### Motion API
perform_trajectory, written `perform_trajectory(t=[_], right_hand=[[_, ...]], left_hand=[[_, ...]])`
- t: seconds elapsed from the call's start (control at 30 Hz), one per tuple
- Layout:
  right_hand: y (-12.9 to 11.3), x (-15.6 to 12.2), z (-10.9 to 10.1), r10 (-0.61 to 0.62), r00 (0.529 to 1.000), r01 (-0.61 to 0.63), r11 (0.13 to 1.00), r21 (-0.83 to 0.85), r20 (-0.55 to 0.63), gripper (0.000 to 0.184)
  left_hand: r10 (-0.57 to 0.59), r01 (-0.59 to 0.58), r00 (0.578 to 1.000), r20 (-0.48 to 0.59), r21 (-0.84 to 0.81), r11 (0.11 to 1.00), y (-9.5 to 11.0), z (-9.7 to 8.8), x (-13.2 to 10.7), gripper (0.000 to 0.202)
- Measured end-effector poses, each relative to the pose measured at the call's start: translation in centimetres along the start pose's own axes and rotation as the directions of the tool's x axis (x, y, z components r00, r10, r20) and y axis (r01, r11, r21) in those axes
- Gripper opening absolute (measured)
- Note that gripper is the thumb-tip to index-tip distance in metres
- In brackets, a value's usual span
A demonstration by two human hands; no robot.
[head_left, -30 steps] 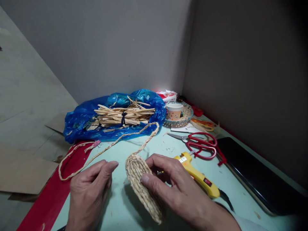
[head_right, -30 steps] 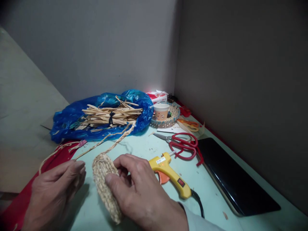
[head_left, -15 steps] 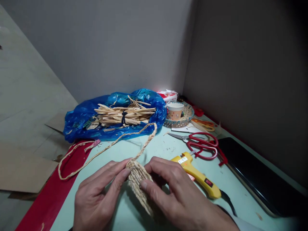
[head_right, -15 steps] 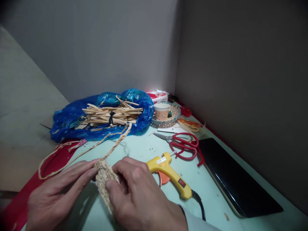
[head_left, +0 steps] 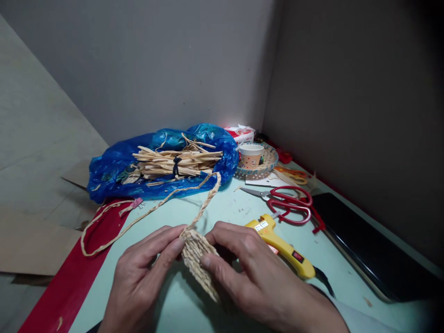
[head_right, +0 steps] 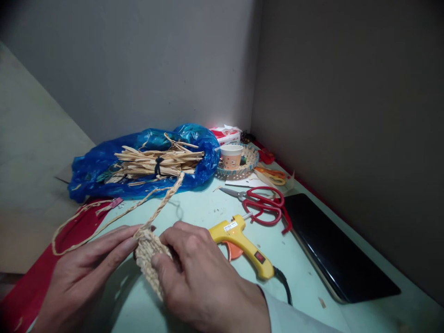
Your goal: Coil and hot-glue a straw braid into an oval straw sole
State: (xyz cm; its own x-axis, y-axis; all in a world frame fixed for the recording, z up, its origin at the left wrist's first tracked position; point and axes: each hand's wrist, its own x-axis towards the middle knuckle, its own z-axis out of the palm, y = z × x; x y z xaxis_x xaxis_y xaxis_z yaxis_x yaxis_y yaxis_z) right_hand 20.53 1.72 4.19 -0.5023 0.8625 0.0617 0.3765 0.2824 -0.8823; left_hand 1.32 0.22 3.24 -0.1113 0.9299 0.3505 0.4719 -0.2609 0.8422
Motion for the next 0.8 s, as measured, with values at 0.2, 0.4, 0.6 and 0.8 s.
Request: perform_trajectory(t=[0.2, 0.4, 0.6, 0.8], right_hand=[[0.3, 0.1, 0.0, -0.012, 1.0, 0.013, 0.998, -0.063, 0.021, 0.018], [0.2, -0.2, 0.1, 0.037, 0.998, -0.034, 0.998, -0.048, 0.059, 0.023], [0.0, -0.1, 0.1, 0.074, 0.995, -0.07, 0.995, -0.068, 0.064, 0.027], [0.0, -0.3, 0.0, 0.042, 0.99, -0.035, 0.998, -0.054, 0.133, 0.021]], left_hand=[[0.252, -0.315, 0.935, 0.248, 0.262, 0.912, -0.3, -1.0, 0.5, 0.025], [0.445, -0.551, 0.83, 0.338, 0.364, 0.751, -0.9, -1.0, 0.4, 0.03], [0.477, -0.6, 0.794, 0.378, 0.355, 0.717, -0.4, -1.3, 0.1, 0.037], [0.45, -0.596, 0.775, 0.444, 0.279, 0.753, -0.3, -1.3, 0.2, 0.041]])
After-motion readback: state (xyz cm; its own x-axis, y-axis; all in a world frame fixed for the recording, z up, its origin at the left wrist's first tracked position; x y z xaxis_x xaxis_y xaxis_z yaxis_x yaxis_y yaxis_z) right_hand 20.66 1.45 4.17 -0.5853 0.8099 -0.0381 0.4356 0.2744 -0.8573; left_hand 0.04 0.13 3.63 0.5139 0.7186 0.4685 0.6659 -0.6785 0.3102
